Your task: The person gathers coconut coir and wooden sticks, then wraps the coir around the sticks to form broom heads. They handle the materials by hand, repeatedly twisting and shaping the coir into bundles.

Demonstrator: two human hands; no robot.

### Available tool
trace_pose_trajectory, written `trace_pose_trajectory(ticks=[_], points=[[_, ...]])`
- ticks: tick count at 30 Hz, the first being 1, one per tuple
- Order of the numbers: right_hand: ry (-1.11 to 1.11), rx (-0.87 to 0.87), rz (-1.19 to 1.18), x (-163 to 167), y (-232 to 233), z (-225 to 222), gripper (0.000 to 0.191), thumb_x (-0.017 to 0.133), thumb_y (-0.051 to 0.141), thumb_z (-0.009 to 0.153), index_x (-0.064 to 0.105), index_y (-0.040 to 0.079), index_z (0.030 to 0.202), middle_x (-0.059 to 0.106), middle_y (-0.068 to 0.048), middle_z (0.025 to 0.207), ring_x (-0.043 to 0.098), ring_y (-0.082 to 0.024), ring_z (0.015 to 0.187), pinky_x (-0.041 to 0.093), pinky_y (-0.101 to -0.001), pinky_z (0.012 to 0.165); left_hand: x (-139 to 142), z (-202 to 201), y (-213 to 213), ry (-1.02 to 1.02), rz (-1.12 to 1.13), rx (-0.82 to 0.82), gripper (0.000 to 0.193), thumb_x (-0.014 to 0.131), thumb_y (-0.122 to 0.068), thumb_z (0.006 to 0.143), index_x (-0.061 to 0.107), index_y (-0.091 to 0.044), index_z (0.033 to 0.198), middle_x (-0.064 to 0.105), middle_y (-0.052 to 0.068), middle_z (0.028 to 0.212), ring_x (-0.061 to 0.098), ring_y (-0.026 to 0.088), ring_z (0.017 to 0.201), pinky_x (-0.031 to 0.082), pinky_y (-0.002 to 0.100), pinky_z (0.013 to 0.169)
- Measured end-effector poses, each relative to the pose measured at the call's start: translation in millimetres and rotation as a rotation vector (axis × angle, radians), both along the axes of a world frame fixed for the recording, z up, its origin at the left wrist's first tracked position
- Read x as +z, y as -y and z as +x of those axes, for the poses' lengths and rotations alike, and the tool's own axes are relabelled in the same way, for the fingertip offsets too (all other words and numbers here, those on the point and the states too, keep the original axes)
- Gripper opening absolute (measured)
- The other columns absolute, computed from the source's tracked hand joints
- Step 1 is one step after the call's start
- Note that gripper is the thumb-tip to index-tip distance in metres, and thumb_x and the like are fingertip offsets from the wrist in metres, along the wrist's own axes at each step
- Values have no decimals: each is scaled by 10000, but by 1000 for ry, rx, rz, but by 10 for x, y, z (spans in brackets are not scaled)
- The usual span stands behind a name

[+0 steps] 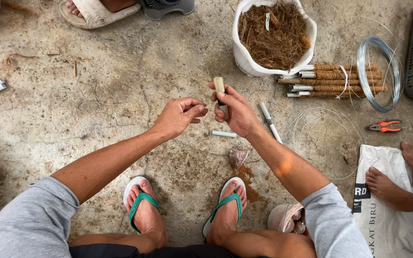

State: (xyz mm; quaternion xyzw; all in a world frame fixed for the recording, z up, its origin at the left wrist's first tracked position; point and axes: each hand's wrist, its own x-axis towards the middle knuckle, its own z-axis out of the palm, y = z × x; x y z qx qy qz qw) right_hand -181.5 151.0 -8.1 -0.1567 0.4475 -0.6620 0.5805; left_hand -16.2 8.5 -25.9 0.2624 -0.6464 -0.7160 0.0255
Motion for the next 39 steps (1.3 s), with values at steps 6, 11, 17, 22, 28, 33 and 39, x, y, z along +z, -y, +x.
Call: trace_pose_trajectory(ticks=[6,11,17,22,28,33,39], points=[[-224,-55,72,-54,36,-18,424,628,217,1021,503,72,1399,512,26,796,511,-103,593,453,-283,496,10,-7,-14,6,-6,38,302,582,-248,1025,707,2,1141,788,96,1003,774,184,949,643,348,795],[-337,-44,60,-66,74,-79,455,653,200,994,594,50,1420,564,30,830,554,-92,689,530,-287,616,172,-17,33,67,-134,82,304,624,-285,1006,748,-19,1084,759,72,859,706,175,720,576,318,654],[-272,-99,69,22,105,-58,508,670,183,972,514,54,1438,637,-20,988,644,-136,822,573,-319,763,432,17,40,211,-444,43,355,647,-367,973,765,-66,1118,668,108,1236,677,202,1029,539,370,892],[-40,-73,86,203,137,27,418,606,245,964,536,81,1343,674,-76,1027,690,-156,847,611,-331,776,654,41,6,312,-357,39,320,617,-335,974,755,-85,1118,488,23,1531,510,233,1355,442,441,1100],[-241,6,136,348,155,94,377,705,186,968,641,43,1311,607,-22,863,542,-99,671,475,-265,555,768,70,-21,265,-301,16,310,626,-321,974,751,-83,1129,528,14,1556,463,240,1433,365,477,1180],[-307,43,155,574,296,192,363,727,151,927,672,-13,1247,623,-46,779,579,-138,672,502,-302,603,832,205,87,319,-174,-22,332,590,-323,1003,704,-127,1246,622,66,1423,531,224,1345,381,451,1126],[-198,-49,225,1011,526,375,412,560,124,954,530,74,1362,661,-114,1052,646,-200,816,545,-368,698,999,274,374,217,-247,-89,308,603,-299,1013,705,-87,1213,707,123,1262,657,261,1179,494,447,1020]])
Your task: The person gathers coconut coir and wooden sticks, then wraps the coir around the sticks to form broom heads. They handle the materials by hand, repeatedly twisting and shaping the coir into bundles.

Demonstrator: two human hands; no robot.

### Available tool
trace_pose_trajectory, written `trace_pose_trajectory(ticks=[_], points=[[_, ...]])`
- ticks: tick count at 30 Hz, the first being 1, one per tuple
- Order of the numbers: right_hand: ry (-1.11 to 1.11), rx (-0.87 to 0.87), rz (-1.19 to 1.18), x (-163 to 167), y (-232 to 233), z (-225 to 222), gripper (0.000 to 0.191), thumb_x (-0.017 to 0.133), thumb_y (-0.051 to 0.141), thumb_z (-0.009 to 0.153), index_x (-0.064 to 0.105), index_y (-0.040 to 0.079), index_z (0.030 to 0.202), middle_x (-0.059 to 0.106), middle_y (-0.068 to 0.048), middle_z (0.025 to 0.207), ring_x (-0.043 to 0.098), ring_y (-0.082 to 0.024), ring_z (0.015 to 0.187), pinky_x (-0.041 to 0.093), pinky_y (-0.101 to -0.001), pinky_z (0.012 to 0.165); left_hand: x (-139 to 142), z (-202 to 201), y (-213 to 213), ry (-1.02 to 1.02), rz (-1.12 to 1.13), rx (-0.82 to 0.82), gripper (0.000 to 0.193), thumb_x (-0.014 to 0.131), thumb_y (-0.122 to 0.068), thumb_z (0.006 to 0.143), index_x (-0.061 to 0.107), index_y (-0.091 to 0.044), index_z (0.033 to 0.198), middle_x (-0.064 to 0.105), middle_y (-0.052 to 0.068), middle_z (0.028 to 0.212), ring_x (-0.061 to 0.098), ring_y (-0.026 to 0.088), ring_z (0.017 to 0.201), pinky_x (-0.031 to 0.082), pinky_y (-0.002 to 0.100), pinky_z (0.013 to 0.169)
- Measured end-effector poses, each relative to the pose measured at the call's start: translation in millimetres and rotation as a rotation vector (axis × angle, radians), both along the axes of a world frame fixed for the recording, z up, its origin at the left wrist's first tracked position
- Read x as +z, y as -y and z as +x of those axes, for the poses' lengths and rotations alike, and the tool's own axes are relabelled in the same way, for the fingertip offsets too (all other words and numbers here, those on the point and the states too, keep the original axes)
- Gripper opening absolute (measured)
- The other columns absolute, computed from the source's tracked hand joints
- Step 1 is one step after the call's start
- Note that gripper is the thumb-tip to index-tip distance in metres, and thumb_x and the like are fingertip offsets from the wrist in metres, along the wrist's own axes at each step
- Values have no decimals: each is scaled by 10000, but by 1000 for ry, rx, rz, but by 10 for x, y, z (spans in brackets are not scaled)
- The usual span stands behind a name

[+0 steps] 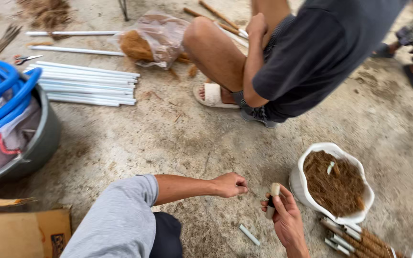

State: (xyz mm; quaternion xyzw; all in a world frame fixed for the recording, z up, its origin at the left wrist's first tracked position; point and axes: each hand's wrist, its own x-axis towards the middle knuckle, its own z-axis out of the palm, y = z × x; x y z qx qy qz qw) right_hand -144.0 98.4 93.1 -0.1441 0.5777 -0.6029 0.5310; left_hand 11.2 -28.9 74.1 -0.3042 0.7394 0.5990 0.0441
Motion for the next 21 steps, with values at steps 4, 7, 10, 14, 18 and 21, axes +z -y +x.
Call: trace_pose_trajectory(ticks=[4,7,10,14,18,21], points=[[130,18,-54,352,123,-18,397,555,183,1012,498,60,1385,642,-140,1067,580,-185,764,509,-350,650,289,16,197,-91,158,-3,258,612,-267,1002,718,-64,1121,771,77,1105,710,211,1081,539,405,925],[17,112,15,717,230,-79,413,605,99,998,496,32,1390,600,-96,1013,532,-170,734,461,-345,614,651,54,294,-112,203,-14,246,613,-270,1013,702,-71,1125,780,62,1003,720,180,984,547,378,870],[-101,203,56,1253,349,-87,447,622,57,1002,539,4,1437,578,-81,906,523,-170,719,437,-331,612,1111,211,299,-120,236,98,234,605,-255,1020,692,-61,1117,777,73,936,740,151,875,544,353,823],[4,214,7,2030,343,-39,460,578,107,1009,563,-13,1453,641,-85,836,581,-166,749,497,-314,666,1650,605,95,-210,246,358,197,604,-202,1007,692,-39,1074,733,63,856,739,128,719,558,339,688],[100,235,132,2999,308,386,411,561,150,1011,549,-12,1389,661,-115,950,628,-209,784,535,-355,696,2407,1263,-361,-250,387,650,183,605,-184,1036,667,-14,1005,636,72,685,618,121,558,506,310,542],[258,297,175,3792,319,829,397,538,174,991,510,43,1365,667,-149,1016,649,-233,777,545,-376,674,3185,1787,-632,-198,582,824,203,614,-214,1042,655,-26,977,576,19,639,534,92,515,486,303,503]])
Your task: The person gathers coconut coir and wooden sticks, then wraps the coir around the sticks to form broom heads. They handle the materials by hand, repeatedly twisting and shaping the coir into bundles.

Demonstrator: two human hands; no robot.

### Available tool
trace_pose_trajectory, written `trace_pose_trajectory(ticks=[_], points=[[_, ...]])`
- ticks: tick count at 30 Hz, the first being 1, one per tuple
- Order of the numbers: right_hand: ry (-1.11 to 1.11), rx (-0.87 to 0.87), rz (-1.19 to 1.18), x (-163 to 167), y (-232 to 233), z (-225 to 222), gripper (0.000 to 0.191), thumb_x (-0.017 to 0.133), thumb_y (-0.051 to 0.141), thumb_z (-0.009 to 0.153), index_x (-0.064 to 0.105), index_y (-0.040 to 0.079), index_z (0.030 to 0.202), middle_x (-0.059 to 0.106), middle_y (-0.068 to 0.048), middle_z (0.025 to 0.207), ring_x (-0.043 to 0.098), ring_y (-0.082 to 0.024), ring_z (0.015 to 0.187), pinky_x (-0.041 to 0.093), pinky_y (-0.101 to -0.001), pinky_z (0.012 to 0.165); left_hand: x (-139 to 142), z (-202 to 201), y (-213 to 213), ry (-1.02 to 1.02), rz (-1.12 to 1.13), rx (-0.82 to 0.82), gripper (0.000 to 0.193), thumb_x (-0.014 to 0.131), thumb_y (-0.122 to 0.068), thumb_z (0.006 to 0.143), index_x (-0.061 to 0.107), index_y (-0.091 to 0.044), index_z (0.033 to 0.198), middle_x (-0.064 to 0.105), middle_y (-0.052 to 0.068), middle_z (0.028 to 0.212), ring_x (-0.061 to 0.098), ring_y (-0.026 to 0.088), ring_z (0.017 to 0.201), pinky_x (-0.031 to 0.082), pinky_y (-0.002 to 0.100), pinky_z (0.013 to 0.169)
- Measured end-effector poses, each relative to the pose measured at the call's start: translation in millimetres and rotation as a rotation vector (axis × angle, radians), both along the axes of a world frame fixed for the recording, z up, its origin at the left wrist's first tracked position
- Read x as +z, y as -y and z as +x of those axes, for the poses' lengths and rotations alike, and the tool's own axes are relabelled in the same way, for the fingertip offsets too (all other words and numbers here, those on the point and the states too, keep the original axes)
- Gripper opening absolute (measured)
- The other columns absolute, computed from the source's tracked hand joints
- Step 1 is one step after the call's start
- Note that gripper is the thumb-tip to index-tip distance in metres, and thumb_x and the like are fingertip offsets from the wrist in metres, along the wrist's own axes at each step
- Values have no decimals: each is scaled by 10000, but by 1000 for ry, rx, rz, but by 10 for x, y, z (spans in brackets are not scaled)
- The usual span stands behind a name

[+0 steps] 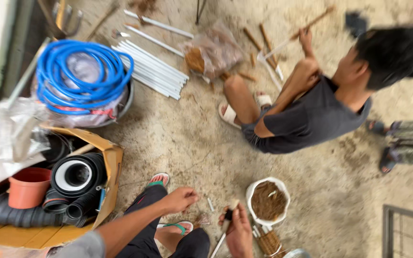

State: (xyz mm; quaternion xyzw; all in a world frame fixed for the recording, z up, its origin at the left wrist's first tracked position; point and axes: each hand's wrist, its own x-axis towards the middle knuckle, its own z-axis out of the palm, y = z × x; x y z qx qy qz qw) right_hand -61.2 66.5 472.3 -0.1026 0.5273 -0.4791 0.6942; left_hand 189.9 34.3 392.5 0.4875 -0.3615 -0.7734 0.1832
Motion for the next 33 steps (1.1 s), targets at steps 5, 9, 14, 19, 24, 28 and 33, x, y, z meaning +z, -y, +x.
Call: trace_pose_trajectory(ticks=[5,9,14,19,24,28,33], points=[[31,163,145,984,203,660,450,557,172,982,499,60,1414,647,-116,982,583,-192,688,481,-329,581,1150,674,-72,-45,183,208,169,634,-244,1016,691,-85,1026,509,-34,651,394,73,518,328,268,473],[-87,359,-18,1401,641,1152,514,633,114,1002,526,-4,1491,575,-58,858,535,-146,658,443,-292,551,1850,1176,151,56,117,238,213,608,-293,1032,699,-101,1041,486,-34,673,400,72,566,358,267,511],[-128,329,-85,2108,1261,1596,510,613,117,1015,513,-50,1486,627,-52,952,603,-158,777,507,-333,655,2638,1678,597,76,-19,310,201,625,-260,1013,704,-84,1068,583,-47,763,480,70,673,434,275,611],[-60,392,-61,2756,1941,2153,469,547,154,1002,500,29,1451,677,-88,1028,656,-189,823,546,-354,691,3231,1977,1165,155,-108,334,238,606,-276,1019,704,-68,1076,672,-27,819,564,74,729,486,271,679],[236,466,-66,2997,2635,2498,496,609,211,1033,472,21,1470,643,-143,1005,611,-182,727,506,-319,627,3511,2047,1727,33,-222,488,241,624,-248,1014,706,-33,1085,687,-26,874,587,56,793,498,261,717],[-103,696,-124,3069,3296,2658,537,696,121,959,516,31,1457,621,-36,900,533,-128,638,429,-296,560,3639,2045,2230,222,-260,540,221,645,-235,1004,715,-32,1058,637,-17,780,553,77,704,473,261,638],[-127,866,-222,3175,4072,2949,541,738,171,954,599,63,1466,582,19,702,538,-93,644,448,-263,592,3755,2249,2698,180,-90,727,203,632,-216,1021,711,-32,1054,574,-55,747,478,49,661,404,232,575]])
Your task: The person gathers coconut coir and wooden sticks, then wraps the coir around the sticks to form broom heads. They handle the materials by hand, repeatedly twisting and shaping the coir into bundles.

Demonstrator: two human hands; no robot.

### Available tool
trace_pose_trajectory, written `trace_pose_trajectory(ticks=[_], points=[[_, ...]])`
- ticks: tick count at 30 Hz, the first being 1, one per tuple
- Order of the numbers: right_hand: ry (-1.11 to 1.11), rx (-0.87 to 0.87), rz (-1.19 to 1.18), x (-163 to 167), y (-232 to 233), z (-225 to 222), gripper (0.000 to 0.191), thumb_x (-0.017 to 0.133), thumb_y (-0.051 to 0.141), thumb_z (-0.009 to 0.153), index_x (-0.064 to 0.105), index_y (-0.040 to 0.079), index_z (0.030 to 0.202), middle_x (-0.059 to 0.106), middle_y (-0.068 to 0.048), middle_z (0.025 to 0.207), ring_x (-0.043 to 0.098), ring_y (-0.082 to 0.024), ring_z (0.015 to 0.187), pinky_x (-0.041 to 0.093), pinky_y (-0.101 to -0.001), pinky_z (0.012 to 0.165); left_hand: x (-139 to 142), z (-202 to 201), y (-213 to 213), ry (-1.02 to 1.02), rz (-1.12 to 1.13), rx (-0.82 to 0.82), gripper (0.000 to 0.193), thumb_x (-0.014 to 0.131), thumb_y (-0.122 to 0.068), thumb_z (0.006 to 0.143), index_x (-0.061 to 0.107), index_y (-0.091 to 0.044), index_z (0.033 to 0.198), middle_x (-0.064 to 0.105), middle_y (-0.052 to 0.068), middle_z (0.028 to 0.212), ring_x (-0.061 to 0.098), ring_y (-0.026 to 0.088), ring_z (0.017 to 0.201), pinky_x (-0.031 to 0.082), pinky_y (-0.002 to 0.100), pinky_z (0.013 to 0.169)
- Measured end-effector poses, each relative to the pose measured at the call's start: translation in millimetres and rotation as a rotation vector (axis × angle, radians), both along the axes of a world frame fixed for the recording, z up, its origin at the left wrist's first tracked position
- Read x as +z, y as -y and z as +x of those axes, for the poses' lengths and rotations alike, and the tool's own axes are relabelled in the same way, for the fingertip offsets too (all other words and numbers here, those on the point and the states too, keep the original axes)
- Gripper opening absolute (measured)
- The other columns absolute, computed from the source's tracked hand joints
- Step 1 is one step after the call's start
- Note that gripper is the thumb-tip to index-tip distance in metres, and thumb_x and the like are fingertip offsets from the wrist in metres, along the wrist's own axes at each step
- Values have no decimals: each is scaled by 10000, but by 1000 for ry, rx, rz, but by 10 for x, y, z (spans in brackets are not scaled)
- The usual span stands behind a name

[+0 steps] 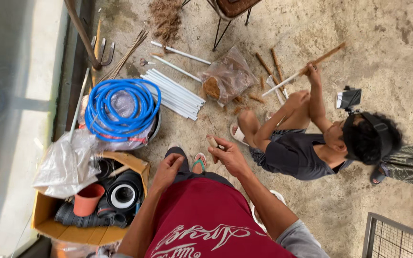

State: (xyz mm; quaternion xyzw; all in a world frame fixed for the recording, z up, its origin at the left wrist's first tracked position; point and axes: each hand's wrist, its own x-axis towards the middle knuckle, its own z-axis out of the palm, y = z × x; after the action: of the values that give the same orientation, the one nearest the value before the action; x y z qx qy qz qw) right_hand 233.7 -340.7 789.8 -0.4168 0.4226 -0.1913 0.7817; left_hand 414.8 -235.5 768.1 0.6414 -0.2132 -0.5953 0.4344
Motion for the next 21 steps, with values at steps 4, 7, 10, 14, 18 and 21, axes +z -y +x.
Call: trace_pose_trajectory(ticks=[4,7,10,14,18,21], points=[[-41,87,-28,-76,641,414,452,721,173,970,644,10,1385,671,-4,850,613,-99,737,482,-267,631,-115,374,398,-50,-8,102,192,634,-214,1015,704,-42,1067,558,-66,733,448,42,627,359,220,544],[47,105,78,-126,1110,853,465,686,211,975,605,21,1392,700,-7,952,668,-110,808,528,-280,676,-185,812,762,2,-34,110,191,638,-219,1016,708,-49,1067,555,-64,728,455,38,628,366,214,548],[144,72,194,-122,1482,1241,481,643,272,994,568,42,1409,697,-7,1002,651,-110,808,546,-280,701,-146,1237,1135,52,-46,92,202,643,-238,1015,709,-51,1055,560,-67,729,463,36,629,373,213,549],[108,102,139,-95,1759,1627,479,681,233,1003,589,43,1433,648,18,955,584,-89,764,509,-260,688,-64,1698,1463,133,-31,43,227,633,-271,1020,710,-59,1046,571,-59,708,492,32,625,396,210,554],[27,181,29,-86,2112,2017,507,746,165,953,621,75,1436,581,42,830,502,-75,675,423,-247,606,-53,2103,1854,77,35,75,234,631,-280,1014,716,-65,1052,513,-53,677,414,46,584,334,231,513],[-8,211,25,-85,2402,2296,490,749,170,945,642,74,1414,604,46,819,542,-81,681,444,-241,618,-101,2299,2092,71,-40,141,213,647,-266,1012,705,-63,1046,534,-66,677,450,31,597,361,219,527]])
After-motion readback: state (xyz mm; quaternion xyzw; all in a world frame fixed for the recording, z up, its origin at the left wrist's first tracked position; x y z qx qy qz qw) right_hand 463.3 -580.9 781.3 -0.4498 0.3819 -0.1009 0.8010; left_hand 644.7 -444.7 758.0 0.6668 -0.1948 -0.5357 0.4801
